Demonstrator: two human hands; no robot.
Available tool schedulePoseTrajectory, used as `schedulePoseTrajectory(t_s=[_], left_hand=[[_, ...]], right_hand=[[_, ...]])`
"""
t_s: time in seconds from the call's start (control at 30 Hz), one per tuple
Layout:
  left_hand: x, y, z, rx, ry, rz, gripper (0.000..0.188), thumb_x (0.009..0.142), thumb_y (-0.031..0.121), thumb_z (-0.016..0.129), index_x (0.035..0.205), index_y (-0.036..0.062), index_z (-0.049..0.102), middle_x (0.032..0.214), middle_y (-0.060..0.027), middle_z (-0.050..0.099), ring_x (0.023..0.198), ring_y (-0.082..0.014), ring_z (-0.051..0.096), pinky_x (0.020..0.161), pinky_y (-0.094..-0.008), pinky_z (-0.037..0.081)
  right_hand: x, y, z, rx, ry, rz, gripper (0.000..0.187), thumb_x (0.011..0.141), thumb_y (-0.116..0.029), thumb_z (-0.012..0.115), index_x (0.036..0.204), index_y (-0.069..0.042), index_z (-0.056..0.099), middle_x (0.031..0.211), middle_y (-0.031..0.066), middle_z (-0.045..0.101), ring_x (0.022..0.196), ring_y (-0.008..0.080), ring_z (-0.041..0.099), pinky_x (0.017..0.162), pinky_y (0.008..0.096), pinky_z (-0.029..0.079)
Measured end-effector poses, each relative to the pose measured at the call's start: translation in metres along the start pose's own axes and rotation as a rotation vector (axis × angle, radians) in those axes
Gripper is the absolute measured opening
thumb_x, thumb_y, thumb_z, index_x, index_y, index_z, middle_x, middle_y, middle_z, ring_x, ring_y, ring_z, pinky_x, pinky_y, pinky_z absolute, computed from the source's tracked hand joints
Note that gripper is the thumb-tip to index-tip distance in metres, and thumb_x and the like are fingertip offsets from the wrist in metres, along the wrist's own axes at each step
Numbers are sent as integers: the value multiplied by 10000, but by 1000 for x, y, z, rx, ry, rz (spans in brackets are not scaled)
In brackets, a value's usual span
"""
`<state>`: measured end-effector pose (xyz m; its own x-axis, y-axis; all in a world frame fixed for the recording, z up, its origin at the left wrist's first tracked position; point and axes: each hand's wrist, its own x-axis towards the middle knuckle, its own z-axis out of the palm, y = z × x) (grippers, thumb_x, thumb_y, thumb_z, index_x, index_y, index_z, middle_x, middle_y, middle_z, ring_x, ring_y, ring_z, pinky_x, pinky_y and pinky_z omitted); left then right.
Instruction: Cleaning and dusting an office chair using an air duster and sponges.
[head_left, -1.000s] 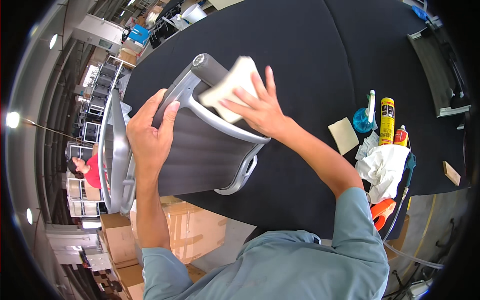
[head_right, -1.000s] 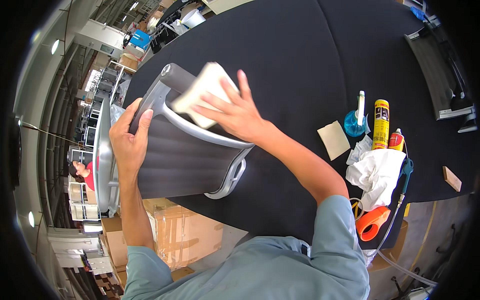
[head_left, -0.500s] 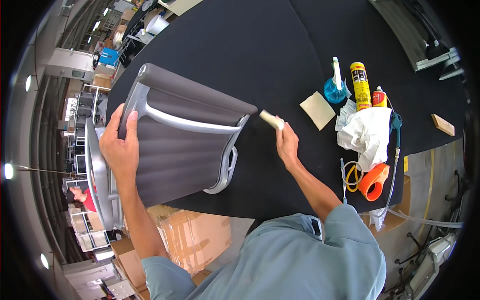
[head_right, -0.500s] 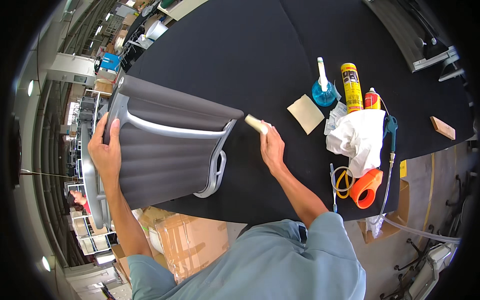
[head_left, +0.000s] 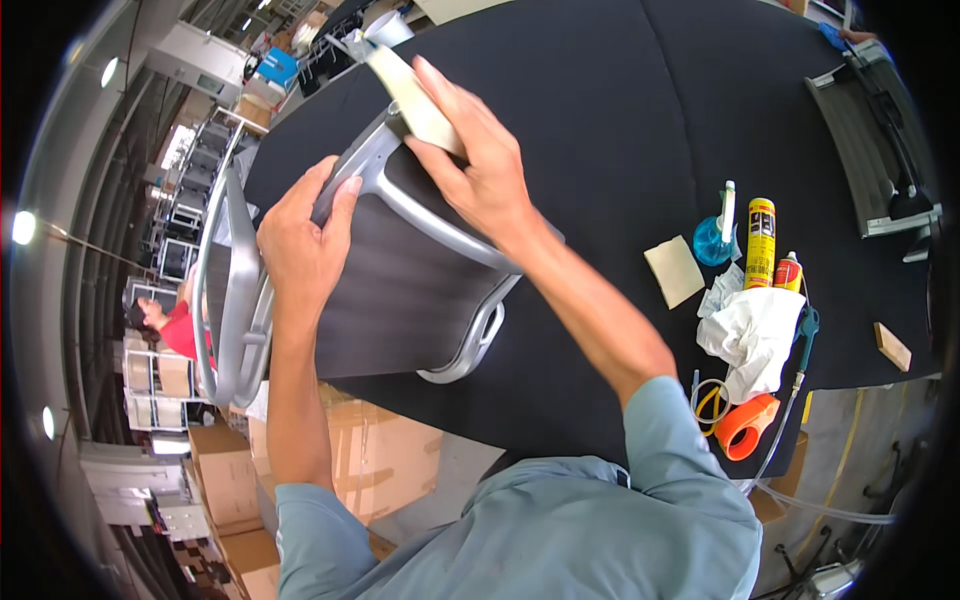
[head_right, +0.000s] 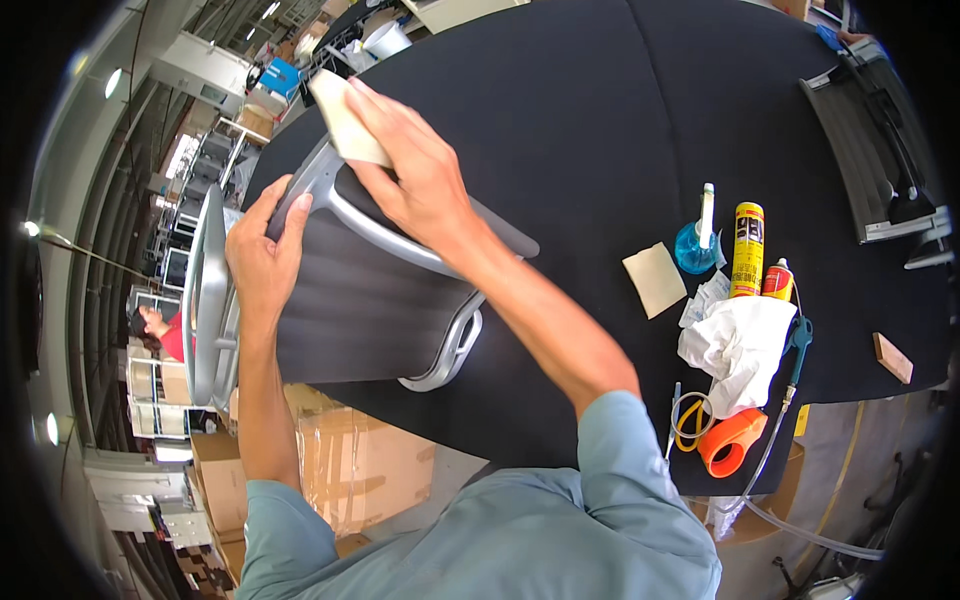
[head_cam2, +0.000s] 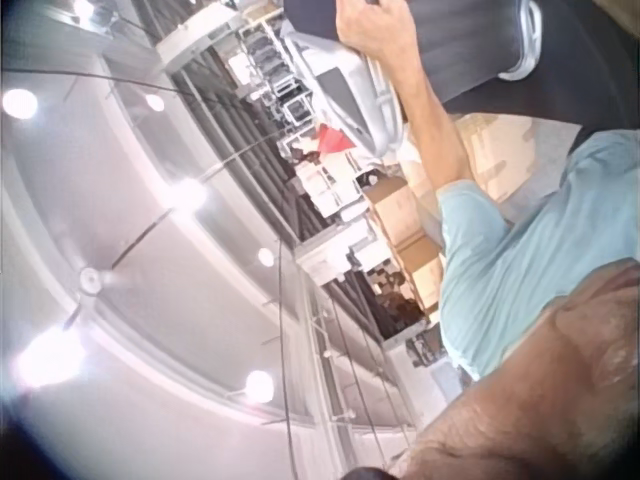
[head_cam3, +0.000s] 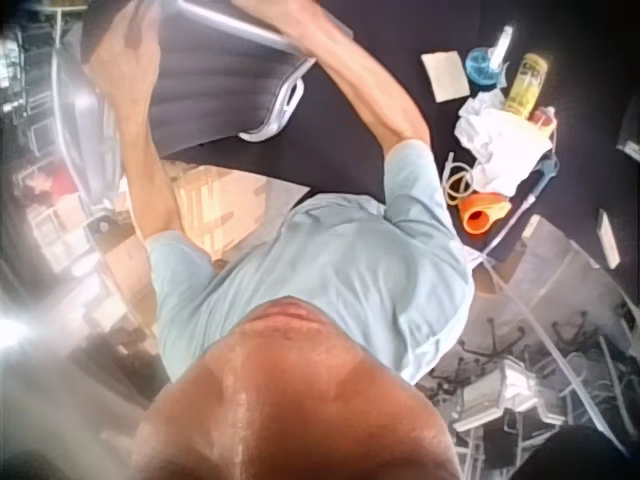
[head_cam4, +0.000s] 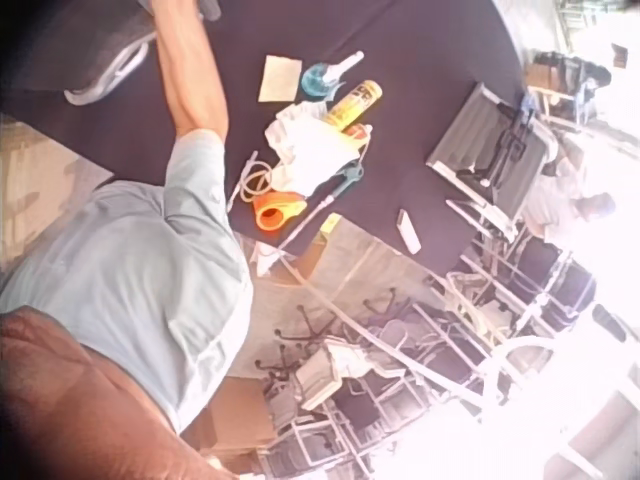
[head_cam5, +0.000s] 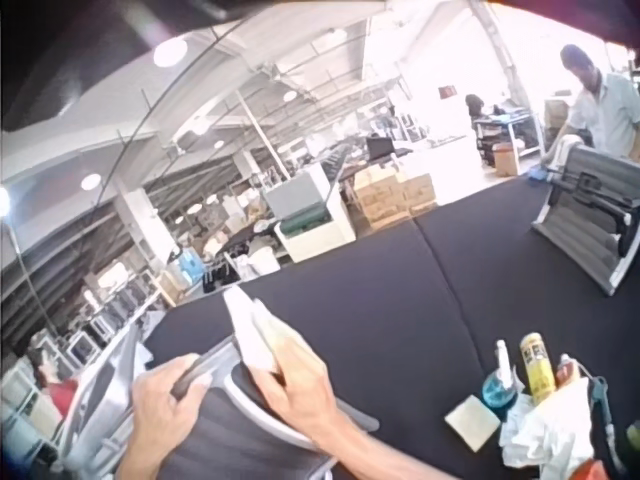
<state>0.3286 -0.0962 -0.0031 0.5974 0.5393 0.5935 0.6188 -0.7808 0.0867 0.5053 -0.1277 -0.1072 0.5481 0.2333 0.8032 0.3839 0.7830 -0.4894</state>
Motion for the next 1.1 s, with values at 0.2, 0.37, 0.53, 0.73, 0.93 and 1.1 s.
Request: schedulePoseTrajectory(t_s=[0.2,0.37,0.53,0.73,0.93,1.1], left_hand=[[-2,-8,7,-16,47,59,290,921,188,747,1144,7,713,959,-174,742,817,-281,730,736,-345,552],[-1,-4,5,-24,7,33,298,924,187,749,1158,7,711,958,-166,746,816,-245,734,744,-322,547],[-1,-7,9,-17,35,77,307,924,193,751,1163,5,713,957,-166,746,801,-236,726,738,-314,545],[-2,-4,5,-18,16,15,332,924,213,754,1169,-6,715,985,-184,750,844,-269,743,767,-332,555],[-2,-10,8,40,72,98,316,933,238,742,1157,16,718,975,-195,744,869,-320,744,763,-362,555],[-1,-10,8,41,59,50,331,934,274,744,1167,39,725,959,-178,750,837,-303,739,740,-346,546]], right_hand=[[-14,34,-16,-520,-255,-505,452,813,-69,706,1263,-106,708,1402,-30,619,1318,235,549,1117,451,419],[-102,68,-64,-632,-508,-461,418,807,-72,724,1208,-188,748,1336,-80,658,1161,189,571,1119,411,340],[-213,101,-132,-748,-750,-136,375,830,-69,675,1197,-120,730,1227,-58,679,1141,191,563,1054,411,385],[-224,85,-140,-699,-695,243,230,835,-41,645,1049,-83,719,1083,33,704,1007,247,575,901,412,434],[-185,64,-150,-436,111,614,289,991,-51,544,1256,-42,660,1067,102,719,923,204,688,823,356,536],[-54,27,-81,-378,-30,89,450,999,-81,582,1447,-71,542,1224,153,690,1121,216,654,962,327,483]])
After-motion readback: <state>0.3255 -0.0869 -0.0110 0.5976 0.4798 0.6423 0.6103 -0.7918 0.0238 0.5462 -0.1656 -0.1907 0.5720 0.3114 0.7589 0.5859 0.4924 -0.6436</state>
